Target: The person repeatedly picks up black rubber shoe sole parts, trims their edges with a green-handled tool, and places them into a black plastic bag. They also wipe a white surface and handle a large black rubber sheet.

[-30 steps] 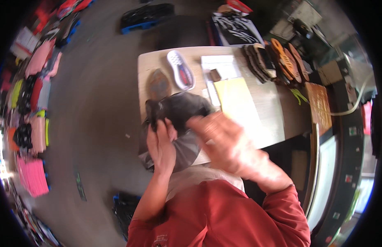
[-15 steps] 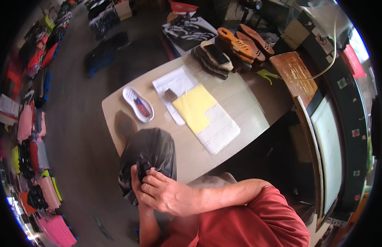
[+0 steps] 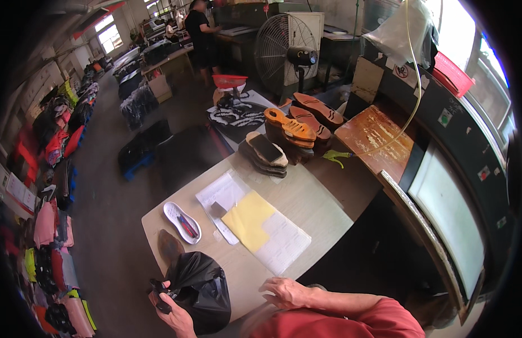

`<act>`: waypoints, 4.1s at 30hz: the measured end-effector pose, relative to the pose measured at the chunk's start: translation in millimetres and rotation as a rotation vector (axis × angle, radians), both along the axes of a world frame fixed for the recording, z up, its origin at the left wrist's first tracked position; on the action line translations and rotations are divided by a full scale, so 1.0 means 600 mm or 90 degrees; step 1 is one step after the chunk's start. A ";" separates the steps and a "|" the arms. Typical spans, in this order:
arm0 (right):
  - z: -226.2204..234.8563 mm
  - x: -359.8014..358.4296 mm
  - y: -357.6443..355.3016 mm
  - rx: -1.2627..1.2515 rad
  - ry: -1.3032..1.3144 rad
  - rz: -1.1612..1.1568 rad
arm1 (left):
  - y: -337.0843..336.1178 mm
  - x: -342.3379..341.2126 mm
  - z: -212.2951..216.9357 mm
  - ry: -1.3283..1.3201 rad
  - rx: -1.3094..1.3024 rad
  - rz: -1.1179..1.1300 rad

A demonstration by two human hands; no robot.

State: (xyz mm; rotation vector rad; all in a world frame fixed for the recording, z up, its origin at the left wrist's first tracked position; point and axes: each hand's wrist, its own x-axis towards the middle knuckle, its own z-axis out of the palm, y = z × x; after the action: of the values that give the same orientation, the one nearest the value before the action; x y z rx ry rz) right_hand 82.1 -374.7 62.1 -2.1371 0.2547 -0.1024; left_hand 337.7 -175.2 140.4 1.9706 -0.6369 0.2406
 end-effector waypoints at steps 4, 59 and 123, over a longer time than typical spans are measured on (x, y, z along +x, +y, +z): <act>0.009 -0.013 0.010 -0.008 -0.015 -0.021 | -0.012 0.009 0.006 0.087 -0.073 0.002; -0.018 -0.812 0.063 -0.021 0.019 -1.033 | -1.180 -0.430 -0.239 -0.336 0.317 -0.587; 0.225 -1.516 -0.276 -0.249 -0.762 -1.357 | -0.994 -1.485 -0.133 -0.597 0.268 -1.146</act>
State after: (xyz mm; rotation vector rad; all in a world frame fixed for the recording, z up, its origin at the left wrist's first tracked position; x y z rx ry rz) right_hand -827.6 -540.3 196.8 -0.7735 1.6024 -2.4962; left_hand -553.1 -771.5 60.7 0.7987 -2.8560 -0.1627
